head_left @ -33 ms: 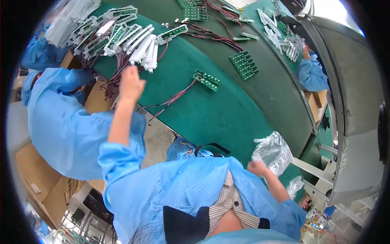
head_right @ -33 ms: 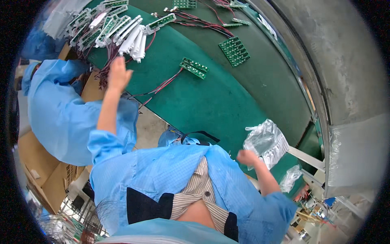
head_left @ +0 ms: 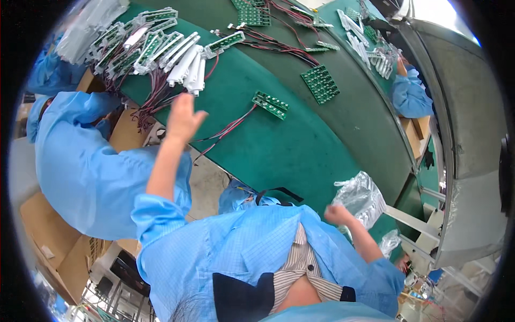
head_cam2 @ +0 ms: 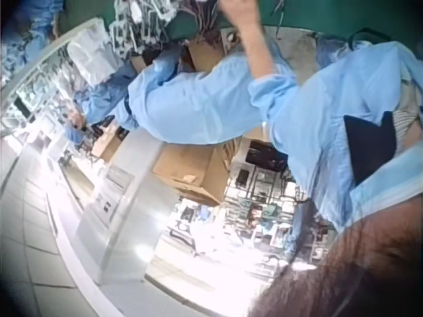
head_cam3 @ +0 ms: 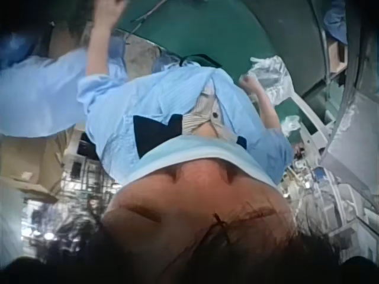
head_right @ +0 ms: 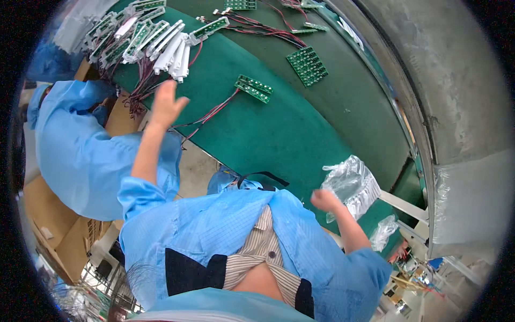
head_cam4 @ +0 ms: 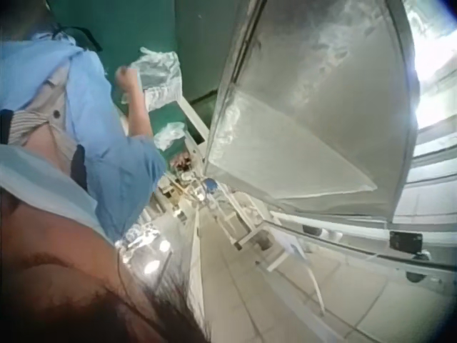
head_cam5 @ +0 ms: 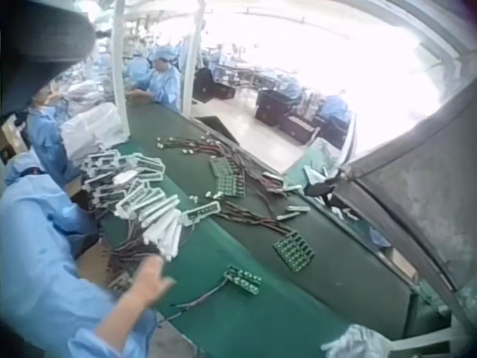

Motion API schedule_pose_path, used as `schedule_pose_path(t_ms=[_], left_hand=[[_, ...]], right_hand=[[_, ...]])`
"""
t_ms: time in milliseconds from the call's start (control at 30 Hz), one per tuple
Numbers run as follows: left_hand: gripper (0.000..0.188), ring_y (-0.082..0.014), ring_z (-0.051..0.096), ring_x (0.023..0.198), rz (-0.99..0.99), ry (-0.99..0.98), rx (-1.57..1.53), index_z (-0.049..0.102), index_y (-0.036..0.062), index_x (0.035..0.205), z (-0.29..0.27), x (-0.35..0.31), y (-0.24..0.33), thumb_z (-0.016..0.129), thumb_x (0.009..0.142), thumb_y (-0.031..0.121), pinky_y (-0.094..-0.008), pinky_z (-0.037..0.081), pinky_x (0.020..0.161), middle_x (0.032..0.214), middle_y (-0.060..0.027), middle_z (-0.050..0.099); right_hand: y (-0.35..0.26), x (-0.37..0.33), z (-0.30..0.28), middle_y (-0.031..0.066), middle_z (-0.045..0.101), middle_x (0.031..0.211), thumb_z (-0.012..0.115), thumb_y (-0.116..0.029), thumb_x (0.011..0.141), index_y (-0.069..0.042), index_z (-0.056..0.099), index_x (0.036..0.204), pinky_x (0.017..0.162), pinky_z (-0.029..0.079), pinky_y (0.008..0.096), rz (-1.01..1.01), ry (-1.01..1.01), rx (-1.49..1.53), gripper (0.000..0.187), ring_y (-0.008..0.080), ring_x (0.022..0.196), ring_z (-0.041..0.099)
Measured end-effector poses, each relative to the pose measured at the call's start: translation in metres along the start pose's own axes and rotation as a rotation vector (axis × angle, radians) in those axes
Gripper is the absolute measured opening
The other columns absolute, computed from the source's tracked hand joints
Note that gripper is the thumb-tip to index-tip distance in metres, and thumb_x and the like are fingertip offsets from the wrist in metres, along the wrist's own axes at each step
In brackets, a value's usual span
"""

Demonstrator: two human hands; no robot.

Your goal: Sorting and packing small green circuit boards with attached wiring harnesses into plastic bags and organizing them on a workbench.

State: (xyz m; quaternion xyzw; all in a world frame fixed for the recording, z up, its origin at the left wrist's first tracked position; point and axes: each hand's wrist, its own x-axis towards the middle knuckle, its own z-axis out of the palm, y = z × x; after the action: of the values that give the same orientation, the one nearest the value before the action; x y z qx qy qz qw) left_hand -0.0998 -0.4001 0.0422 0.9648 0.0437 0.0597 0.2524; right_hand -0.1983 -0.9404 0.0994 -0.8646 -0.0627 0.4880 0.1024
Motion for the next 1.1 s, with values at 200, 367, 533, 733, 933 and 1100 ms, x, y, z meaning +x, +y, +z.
schedule_pose_path(t_ms=[200,367,533,733,933,1100], left_hand=[[0.029,-0.0312,0.043,0.107,0.195,0.072,-0.036,0.051,0.0039,0.097,0.098,-0.045,0.073,0.06,0.074,0.018,-0.041,0.035,0.088,0.11,-0.0137,0.048],[0.007,-0.0282,0.056,0.069,0.262,-0.121,-0.485,0.053,0.0075,0.081,0.112,-0.065,0.108,0.054,0.074,0.006,-0.0379,0.045,0.059,0.073,-0.0093,0.054],[0.011,-0.033,0.056,0.067,0.279,-0.443,-0.788,0.053,0.0071,0.085,0.096,-0.067,0.174,0.053,0.081,0.018,-0.0401,0.044,0.056,0.071,-0.0143,0.057],[0.016,-0.0313,0.058,0.066,-0.184,-0.583,-1.114,0.056,0.0024,0.085,0.072,-0.003,0.189,0.048,0.082,0.015,-0.0381,0.044,0.058,0.07,-0.0161,0.058],[0.016,-0.0325,0.058,0.079,0.295,-0.449,-1.097,0.058,0.0024,0.085,0.089,0.013,0.229,0.048,0.077,0.011,-0.0409,0.045,0.066,0.083,-0.0162,0.06],[0.022,-0.0308,0.058,0.062,0.765,-0.726,-0.824,0.061,0.0042,0.072,0.111,0.101,0.209,0.052,0.074,0.024,-0.0415,0.047,0.061,0.071,-0.0154,0.06]], right_hand=[[-0.068,0.085,-0.068,0.0214,0.057,0.071,0.051,-0.022,0.075,0.0,0.05,0.074,0.058,0.044,0.0438,-0.253,0.177,0.015,0.022,0.0395,0.068,0.055],[-0.106,0.131,-0.114,0.0186,0.058,0.07,0.053,-0.02,0.074,-0.002,0.053,0.078,0.059,0.045,0.0399,-0.313,0.337,0.016,0.019,0.0356,0.068,0.057],[-0.097,0.157,-0.148,0.0117,0.058,0.058,0.053,-0.019,0.074,-0.003,0.057,0.075,0.054,0.046,0.0343,-0.151,0.605,0.248,0.016,0.0225,0.055,0.06],[-0.171,0.091,-0.168,0.003,0.061,0.061,0.052,-0.032,0.082,-0.004,0.061,0.069,0.044,0.041,0.0241,-0.015,0.042,0.612,0.033,0.0119,0.049,0.055],[-0.165,0.086,-0.112,0.0112,0.05,0.117,0.03,-0.054,0.087,-0.005,0.039,0.122,0.085,0.042,0.0381,-0.121,-0.266,1.475,0.061,0.0232,0.105,0.05],[-0.135,0.111,-0.098,0.0123,0.057,0.102,0.028,-0.036,0.093,-0.005,0.046,0.113,0.088,0.04,0.0399,-0.119,0.243,2.137,0.041,0.0246,0.099,0.052]])
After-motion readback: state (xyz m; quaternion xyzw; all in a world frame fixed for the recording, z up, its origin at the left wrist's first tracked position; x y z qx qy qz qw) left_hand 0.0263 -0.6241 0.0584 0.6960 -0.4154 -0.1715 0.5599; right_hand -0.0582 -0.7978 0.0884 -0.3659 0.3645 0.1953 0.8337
